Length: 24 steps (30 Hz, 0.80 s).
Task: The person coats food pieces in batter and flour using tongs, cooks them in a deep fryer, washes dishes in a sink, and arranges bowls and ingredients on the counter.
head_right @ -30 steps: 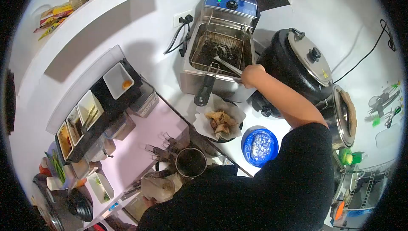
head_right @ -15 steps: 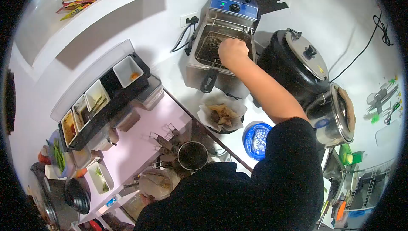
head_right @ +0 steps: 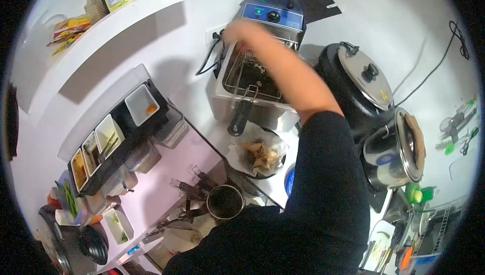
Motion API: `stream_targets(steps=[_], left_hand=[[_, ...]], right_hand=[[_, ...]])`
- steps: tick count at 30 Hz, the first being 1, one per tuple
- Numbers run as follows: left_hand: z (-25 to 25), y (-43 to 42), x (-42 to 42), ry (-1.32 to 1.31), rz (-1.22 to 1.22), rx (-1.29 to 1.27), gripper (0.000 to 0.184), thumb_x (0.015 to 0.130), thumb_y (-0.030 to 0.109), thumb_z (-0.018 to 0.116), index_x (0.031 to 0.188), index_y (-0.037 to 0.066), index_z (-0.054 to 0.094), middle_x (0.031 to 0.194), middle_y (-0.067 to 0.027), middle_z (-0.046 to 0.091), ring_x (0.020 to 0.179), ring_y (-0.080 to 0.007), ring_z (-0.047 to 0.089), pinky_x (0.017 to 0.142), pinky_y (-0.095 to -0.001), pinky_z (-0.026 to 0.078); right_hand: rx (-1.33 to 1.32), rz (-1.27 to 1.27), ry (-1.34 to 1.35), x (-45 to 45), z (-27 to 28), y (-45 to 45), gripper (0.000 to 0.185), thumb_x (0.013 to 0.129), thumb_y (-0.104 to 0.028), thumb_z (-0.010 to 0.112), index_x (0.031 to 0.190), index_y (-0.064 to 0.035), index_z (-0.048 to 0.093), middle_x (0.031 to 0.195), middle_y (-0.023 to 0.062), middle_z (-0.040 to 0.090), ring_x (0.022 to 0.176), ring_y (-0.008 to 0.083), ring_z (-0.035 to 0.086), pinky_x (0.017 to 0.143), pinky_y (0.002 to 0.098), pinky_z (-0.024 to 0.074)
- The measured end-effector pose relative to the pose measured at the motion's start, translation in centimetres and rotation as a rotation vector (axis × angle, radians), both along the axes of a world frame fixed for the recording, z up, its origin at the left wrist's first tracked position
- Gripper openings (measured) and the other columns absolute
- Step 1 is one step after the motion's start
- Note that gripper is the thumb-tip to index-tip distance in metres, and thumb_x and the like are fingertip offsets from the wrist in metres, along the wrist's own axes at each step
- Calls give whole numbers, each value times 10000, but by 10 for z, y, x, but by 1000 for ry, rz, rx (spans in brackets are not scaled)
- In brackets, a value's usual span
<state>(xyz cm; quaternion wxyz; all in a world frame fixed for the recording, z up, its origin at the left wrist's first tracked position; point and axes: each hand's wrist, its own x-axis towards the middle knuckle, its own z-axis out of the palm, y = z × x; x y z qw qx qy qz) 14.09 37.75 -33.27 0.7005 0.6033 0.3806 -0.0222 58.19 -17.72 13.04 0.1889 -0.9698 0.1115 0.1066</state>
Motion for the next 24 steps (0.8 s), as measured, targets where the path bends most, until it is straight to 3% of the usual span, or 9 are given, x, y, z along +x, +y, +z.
stream_targets(steps=[1, 2, 3, 5, 6, 7, 12, 18, 24], left_hand=[[12, -5, 2, 0, 15, 5, 652, 548, -3, 465, 1191, 27, 357, 1066, -172, 479, 879, -301, 558, 675, -392, 522], [23, -11, 4, -3, 30, 12, 646, 553, -1, 465, 1190, 27, 358, 1063, -170, 481, 876, -298, 559, 672, -389, 522], [32, -18, 6, -4, 44, 17, 640, 558, 0, 464, 1188, 27, 360, 1060, -168, 483, 873, -295, 559, 669, -386, 521], [45, -30, 9, -12, 90, 25, 627, 567, 4, 464, 1186, 27, 362, 1054, -164, 487, 867, -288, 559, 663, -380, 519], [53, -34, 10, -7, 108, 33, 621, 572, 5, 463, 1185, 27, 364, 1050, -162, 489, 864, -285, 560, 660, -377, 519], [59, -36, 7, -3, 125, 41, 615, 577, 7, 463, 1183, 27, 365, 1047, -160, 491, 861, -281, 560, 657, -374, 518], [77, -45, -8, 23, 174, 71, 584, 600, 15, 461, 1177, 27, 372, 1031, -150, 500, 847, -265, 561, 642, -359, 514], [91, -48, -14, -26, 208, 68, 547, 629, 25, 459, 1170, 26, 381, 1011, -138, 512, 829, -244, 562, 624, -341, 510], [119, -42, -44, -240, 206, -10, 510, 657, 35, 457, 1162, 26, 390, 992, -127, 523, 811, -224, 564, 606, -323, 506]], right_hand=[[-349, 124, -11, 27, 13, -41, 306, 833, -277, 525, 980, -35, 643, 869, 187, 638, 721, 313, 656, 621, 394, 538], [-806, 186, -90, 78, 0, -108, 269, 806, -226, 535, 1003, -85, 651, 971, 204, 619, 828, 363, 639, 686, 421, 532], [-631, -192, -369, 94, -13, -149, 270, 794, -192, 522, 1023, -125, 648, 1092, 229, 569, 979, 408, 573, 795, 442, 495], [-651, -54, -591, 119, -40, -218, 393, 721, -144, 590, 1114, -129, 597, 1095, 241, 552, 1052, 406, 512, 906, 423, 435], [-972, 279, -197, 121, -22, -219, 446, 659, -150, 660, 1103, -134, 619, 1118, 244, 544, 1052, 369, 529, 915, 402, 435], [-746, 340, -247, 132, -33, -250, 443, 632, -206, 705, 1063, -125, 648, 1089, 228, 572, 1037, 335, 549, 907, 388, 443], [-419, -472, -415, 112, -25, -218, 475, 693, -342, 682, 1043, -23, 632, 1117, 216, 582, 1030, 363, 563, 882, 398, 461], [-740, -158, -191, 113, -19, -202, 510, 755, -408, 668, 1133, -75, 594, 1187, 170, 557, 1101, 315, 539, 926, 394, 441], [-561, -466, -524, 82, -5, -165, 519, 835, -492, 534, 1063, -30, 598, 1164, 223, 552, 1075, 335, 546, 890, 414, 452]])
